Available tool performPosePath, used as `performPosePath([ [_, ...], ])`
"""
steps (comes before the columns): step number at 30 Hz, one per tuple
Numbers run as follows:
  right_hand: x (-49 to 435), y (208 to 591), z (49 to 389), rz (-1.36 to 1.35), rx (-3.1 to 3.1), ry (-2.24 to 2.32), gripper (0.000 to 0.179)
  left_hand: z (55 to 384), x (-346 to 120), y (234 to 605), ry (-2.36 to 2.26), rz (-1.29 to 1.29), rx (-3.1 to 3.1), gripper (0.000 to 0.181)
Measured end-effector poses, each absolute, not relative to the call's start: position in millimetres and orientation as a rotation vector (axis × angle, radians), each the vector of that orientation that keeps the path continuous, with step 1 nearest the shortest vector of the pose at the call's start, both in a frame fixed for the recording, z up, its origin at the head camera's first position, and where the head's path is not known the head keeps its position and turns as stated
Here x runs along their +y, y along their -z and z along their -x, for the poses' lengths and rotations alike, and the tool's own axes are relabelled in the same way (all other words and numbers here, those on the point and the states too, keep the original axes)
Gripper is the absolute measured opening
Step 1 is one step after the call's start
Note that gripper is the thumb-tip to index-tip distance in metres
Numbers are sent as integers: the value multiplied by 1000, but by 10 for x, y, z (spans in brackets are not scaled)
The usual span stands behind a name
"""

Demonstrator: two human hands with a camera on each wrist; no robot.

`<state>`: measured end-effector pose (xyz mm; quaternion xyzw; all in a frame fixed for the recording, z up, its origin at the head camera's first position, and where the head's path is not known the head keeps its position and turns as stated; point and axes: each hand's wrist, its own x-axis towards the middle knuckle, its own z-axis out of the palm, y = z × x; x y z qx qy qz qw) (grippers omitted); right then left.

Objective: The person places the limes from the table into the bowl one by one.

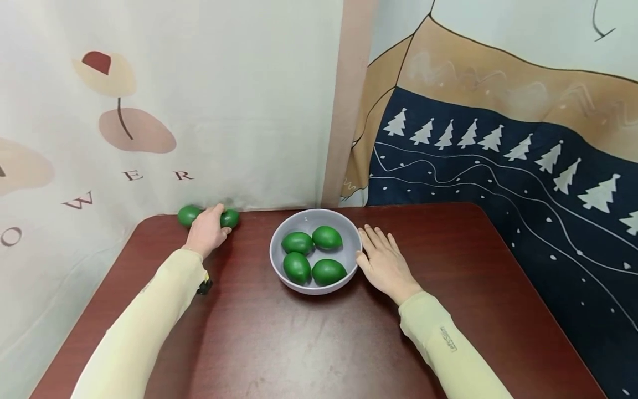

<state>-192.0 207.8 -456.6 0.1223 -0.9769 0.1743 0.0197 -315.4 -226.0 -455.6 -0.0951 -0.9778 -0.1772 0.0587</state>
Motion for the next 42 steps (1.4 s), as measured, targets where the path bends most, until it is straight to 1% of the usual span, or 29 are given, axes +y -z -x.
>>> performPosePath([
  [6,2134,4535,1900,-367,-3012,-533,62,3120,-2188,4506,552,297,-2952,39],
  [12,2151,4515,1919,-371,-3014,-532,61,3102,-2157,4483,579,279,-2947,44],
  [21,2149,4515,1944,-384,-3018,-530,61,3030,-2100,4475,575,227,-2945,46],
  [30,2130,4519,1928,-385,-3017,-541,61,2918,-2028,4461,565,210,-2959,45],
  [42,2072,4534,1893,-406,-3009,-553,60,2767,-2028,4579,547,235,-2935,43],
])
